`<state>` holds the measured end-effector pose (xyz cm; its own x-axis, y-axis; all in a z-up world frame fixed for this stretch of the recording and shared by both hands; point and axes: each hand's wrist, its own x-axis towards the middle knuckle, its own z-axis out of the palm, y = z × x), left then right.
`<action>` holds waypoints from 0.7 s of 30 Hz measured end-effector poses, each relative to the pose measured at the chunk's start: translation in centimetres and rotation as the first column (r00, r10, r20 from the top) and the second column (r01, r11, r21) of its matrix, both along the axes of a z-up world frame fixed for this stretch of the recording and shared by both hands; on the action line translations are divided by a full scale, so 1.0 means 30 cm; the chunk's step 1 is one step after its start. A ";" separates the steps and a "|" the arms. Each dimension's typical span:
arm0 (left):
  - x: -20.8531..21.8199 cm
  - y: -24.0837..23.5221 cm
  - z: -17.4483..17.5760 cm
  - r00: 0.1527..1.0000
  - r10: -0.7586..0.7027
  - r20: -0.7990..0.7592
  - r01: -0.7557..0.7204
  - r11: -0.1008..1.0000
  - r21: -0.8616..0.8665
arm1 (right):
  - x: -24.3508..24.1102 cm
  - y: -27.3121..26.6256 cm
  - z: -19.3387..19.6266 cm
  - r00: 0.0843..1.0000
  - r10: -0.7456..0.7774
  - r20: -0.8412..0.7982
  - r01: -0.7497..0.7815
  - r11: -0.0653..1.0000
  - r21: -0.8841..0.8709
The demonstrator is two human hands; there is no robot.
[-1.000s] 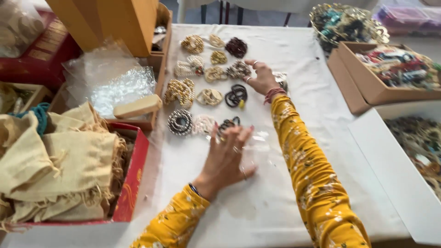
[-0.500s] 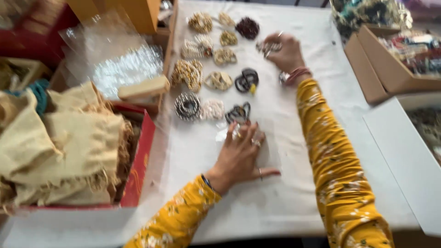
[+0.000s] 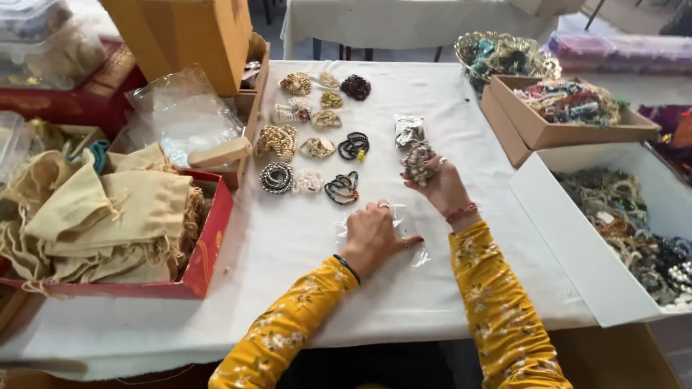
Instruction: Picking up jewelry items from a table and putting them into small plastic bags.
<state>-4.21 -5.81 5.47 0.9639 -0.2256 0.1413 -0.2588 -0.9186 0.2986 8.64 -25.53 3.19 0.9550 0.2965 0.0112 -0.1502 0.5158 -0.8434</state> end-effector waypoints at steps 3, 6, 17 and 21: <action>0.062 0.025 -0.153 0.985 -0.064 0.160 0.087 0.986 -0.143 | -0.038 0.021 -0.028 0.999 0.018 -0.047 -0.017 1.000 0.010; 0.036 0.091 -0.115 0.990 -0.081 0.120 0.108 0.964 -0.244 | -0.107 0.036 0.031 0.997 0.072 0.000 -0.072 0.997 0.011; 0.050 0.144 -0.028 0.952 0.042 0.304 0.071 0.934 -0.351 | -0.185 0.047 0.154 0.967 0.135 0.215 -0.138 0.990 -0.002; 0.056 0.158 -0.020 0.939 0.061 0.337 0.089 0.907 -0.411 | -0.215 0.069 0.170 0.938 0.247 0.245 -0.218 0.966 -0.138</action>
<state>-2.53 -1.08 4.88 0.8386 -0.0871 0.5377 -0.4237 -0.7247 0.5434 2.18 -23.46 8.29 0.8276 0.5229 0.2040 -0.0248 0.3971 -0.9175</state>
